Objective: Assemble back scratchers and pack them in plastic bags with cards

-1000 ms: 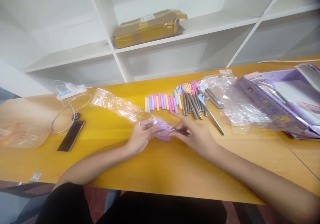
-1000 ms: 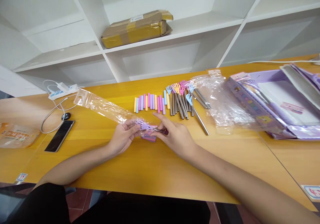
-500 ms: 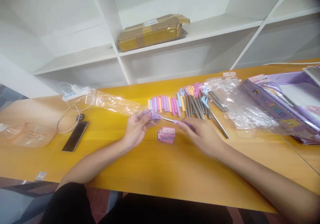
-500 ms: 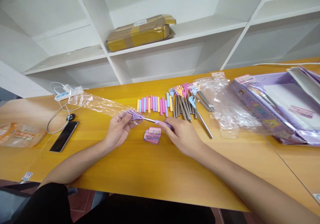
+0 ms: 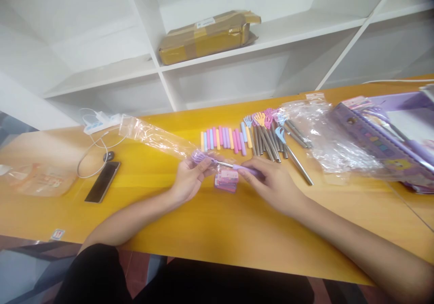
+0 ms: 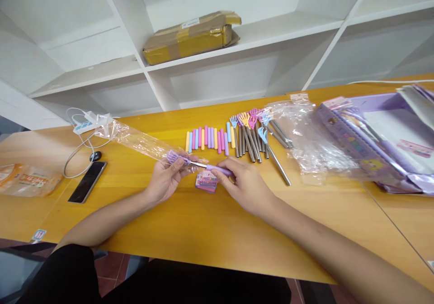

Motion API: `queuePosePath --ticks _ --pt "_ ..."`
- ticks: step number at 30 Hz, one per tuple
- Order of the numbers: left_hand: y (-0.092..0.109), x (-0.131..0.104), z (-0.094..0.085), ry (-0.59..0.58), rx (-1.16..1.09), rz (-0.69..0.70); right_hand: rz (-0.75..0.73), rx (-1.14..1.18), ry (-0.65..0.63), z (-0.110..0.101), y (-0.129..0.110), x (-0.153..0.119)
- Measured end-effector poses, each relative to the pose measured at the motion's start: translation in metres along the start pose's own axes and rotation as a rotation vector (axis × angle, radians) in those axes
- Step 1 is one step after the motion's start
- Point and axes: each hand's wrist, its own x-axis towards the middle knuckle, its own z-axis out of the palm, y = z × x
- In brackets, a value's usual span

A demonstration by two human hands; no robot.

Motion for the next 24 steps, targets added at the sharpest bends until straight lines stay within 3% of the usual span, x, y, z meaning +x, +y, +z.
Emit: queuePosePath --ticks 7,14,24 --pt "-0.009 -0.004 0.002 -0.053 0.012 -0.016 0.075 0.117 -0.006 0.012 0.0 -0.008" --pt "-0.02 -0.012 0.004 -0.089 0.017 -0.058 0.019 0.178 -0.036 0.016 -0.015 -0.013" --pt "-0.003 0.004 -0.003 0.015 -0.037 0.069 -0.033 0.355 -0.008 0.007 0.005 -0.005"
